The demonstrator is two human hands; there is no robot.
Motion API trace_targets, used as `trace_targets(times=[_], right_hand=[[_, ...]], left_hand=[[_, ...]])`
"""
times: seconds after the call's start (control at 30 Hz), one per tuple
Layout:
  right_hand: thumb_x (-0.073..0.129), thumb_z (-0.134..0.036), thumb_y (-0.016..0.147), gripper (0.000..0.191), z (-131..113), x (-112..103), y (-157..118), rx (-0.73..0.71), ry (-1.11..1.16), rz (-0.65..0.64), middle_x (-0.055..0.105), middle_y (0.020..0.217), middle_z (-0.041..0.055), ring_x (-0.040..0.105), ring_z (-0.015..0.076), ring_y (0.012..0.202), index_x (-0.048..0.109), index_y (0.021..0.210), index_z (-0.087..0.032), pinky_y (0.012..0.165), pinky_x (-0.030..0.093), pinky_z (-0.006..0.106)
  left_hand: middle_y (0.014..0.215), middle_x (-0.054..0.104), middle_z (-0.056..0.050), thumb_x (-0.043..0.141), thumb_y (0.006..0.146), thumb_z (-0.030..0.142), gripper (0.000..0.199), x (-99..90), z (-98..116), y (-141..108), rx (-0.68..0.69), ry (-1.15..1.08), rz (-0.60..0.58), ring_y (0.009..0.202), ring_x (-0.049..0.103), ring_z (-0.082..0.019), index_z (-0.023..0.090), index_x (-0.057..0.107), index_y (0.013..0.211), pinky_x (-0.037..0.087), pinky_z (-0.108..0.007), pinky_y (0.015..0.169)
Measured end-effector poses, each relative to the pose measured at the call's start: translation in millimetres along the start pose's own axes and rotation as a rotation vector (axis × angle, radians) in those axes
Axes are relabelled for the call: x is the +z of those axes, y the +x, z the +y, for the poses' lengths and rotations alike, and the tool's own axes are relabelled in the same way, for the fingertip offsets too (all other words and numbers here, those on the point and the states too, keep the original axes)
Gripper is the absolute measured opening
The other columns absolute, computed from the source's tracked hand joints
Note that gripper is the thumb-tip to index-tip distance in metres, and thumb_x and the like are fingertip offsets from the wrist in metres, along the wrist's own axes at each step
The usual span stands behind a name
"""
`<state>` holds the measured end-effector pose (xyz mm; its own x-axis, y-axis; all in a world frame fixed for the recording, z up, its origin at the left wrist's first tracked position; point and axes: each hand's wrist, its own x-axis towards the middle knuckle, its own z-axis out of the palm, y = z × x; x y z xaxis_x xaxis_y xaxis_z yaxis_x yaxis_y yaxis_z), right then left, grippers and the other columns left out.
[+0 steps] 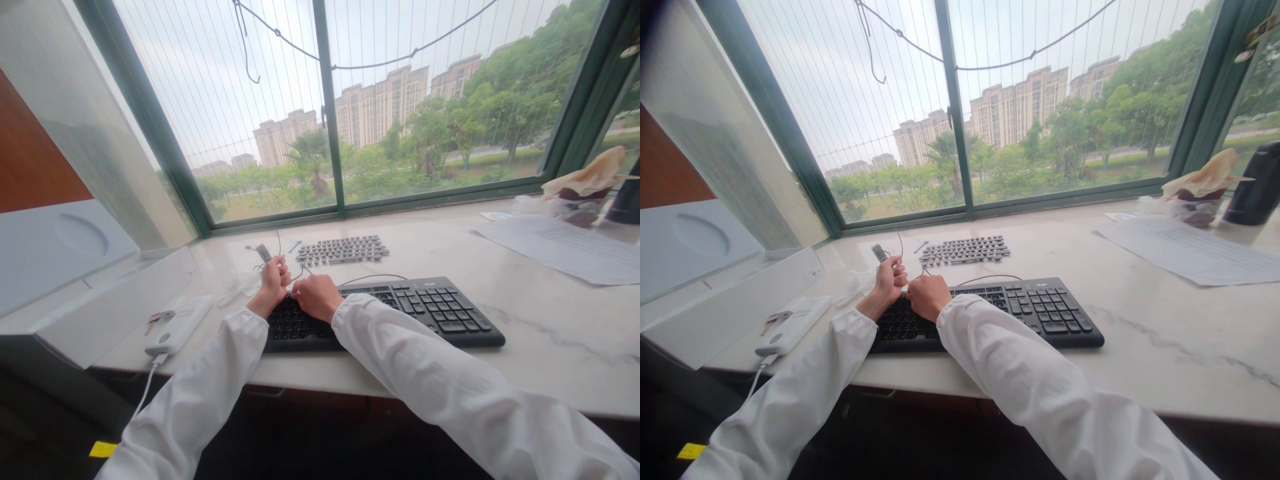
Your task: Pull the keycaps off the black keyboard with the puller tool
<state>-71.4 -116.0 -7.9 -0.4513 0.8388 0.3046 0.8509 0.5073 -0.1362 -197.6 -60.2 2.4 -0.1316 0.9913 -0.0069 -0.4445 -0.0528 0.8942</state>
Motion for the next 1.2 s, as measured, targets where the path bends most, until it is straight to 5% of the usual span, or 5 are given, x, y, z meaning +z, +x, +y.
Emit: trace_targets(times=[0.37, 0.87, 1.2], right_hand=[[0.047, -0.039, 0.090, 0.031, 0, 0, 1, 0.022, 0.023, -0.005, 0.071, 0.095, 0.0088, 0.065, 0.0221, 0.090, 0.072, 0.100, -0.026, 0.076, 0.043, 0.031], [0.045, -0.038, 0.090, 0.032, -1, -4, -1, 0.006, -0.018, -0.016, 0.071, 0.094, 0.0102, 0.065, 0.0225, 0.089, 0.071, 0.101, -0.024, 0.074, 0.044, 0.030], [0.043, -0.039, 0.090, 0.034, 0, -1, -1, -0.006, -0.004, 0.012, 0.071, 0.092, 0.0116, 0.066, 0.0238, 0.087, 0.072, 0.099, -0.021, 0.073, 0.044, 0.031]], left_hand=[[0.042, 0.016, 0.011, 0.054, 0.071, 0.020, 0.026, -6.5, 6, 4, -0.140, 0.033, 0.040, 0.029, 0.012, -0.003, 0.021, 0.029, 0.061, 0.005, -0.019, 0.032], [0.045, 0.020, 0.011, 0.057, 0.069, 0.022, 0.028, 9.2, -7, -17, 0.141, 0.015, 0.135, 0.030, 0.014, -0.003, 0.020, 0.030, 0.059, 0.008, -0.020, 0.032], [0.042, 0.019, 0.011, 0.053, 0.069, 0.018, 0.026, 1.7, -3, -7, 0.024, -0.073, 0.103, 0.029, 0.014, -0.003, 0.020, 0.028, 0.060, 0.007, -0.019, 0.032]])
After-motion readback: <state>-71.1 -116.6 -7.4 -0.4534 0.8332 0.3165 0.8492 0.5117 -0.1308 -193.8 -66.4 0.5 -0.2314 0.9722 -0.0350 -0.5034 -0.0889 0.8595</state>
